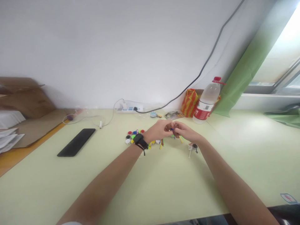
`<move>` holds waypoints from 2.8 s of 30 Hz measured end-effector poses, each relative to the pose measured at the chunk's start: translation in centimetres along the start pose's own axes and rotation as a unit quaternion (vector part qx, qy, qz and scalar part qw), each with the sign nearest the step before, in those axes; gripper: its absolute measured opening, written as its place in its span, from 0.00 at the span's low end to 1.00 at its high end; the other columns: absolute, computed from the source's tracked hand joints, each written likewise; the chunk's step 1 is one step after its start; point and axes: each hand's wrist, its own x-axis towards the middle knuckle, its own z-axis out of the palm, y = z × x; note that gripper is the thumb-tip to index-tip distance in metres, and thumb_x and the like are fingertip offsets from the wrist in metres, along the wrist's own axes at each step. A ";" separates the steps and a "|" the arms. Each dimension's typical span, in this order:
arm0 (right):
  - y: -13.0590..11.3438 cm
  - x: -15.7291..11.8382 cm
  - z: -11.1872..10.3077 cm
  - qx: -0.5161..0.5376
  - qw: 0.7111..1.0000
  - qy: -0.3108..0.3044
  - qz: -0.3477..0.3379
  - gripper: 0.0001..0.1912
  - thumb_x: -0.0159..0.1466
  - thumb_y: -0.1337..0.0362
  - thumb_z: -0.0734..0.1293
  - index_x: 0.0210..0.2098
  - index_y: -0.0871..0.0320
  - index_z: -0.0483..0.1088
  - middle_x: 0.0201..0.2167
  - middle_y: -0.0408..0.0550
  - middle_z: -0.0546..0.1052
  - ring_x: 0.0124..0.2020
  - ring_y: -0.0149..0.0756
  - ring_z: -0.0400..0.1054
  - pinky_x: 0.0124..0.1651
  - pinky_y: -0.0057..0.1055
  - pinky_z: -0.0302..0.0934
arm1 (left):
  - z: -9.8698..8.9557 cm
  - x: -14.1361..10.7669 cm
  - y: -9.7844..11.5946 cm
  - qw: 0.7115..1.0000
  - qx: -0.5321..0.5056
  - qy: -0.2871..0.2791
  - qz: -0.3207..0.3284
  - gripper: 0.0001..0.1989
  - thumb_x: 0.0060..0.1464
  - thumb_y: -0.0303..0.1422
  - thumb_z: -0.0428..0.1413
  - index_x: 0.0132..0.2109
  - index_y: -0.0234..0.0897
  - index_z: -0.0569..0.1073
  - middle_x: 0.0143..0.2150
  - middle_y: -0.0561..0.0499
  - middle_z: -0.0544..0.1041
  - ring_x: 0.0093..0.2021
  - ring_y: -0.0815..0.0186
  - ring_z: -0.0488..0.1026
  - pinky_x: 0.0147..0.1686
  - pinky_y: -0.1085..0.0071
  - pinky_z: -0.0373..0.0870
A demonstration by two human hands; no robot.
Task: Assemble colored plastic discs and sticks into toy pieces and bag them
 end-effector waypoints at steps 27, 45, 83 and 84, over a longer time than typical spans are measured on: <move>0.2 -3.8 -7.1 -0.256 0.946 -0.172 0.102 0.12 0.48 0.56 0.79 0.33 0.50 0.84 0.38 0.48 0.79 0.37 0.42 0.71 0.37 0.33 0.64 | -0.8 -0.6 -2.6 0.965 0.234 -0.119 -0.008 0.14 0.53 0.38 0.66 0.47 0.43 0.80 0.48 0.50 0.81 0.52 0.55 0.71 0.48 0.65 0.67; -1.0 -3.1 -5.5 -0.034 0.996 -0.001 0.080 0.16 0.64 0.48 0.70 0.37 0.53 0.69 0.37 0.47 0.77 0.43 0.40 0.72 0.51 0.39 0.65 | 0.5 -0.9 -2.2 0.947 0.295 -0.127 0.026 0.15 0.66 0.41 0.55 0.56 0.50 0.78 0.58 0.48 0.76 0.54 0.54 0.68 0.55 0.60 0.63; -0.6 1.5 1.7 0.109 0.966 0.234 -0.035 0.11 0.62 0.55 0.68 0.38 0.54 0.71 0.29 0.42 0.72 0.28 0.32 0.60 0.33 0.33 0.56 | 1.3 1.3 -1.9 0.972 -0.144 0.184 -0.020 0.08 0.60 0.30 0.61 0.46 0.33 0.80 0.43 0.44 0.84 0.43 0.61 0.82 0.49 0.64 0.80; -0.9 1.3 1.5 0.115 0.968 0.219 -0.029 0.11 0.62 0.55 0.69 0.39 0.55 0.71 0.28 0.41 0.72 0.27 0.31 0.59 0.32 0.32 0.55 | 1.2 1.3 -1.9 0.974 -0.144 0.176 -0.014 0.09 0.60 0.31 0.61 0.46 0.33 0.80 0.43 0.44 0.84 0.43 0.61 0.83 0.49 0.64 0.80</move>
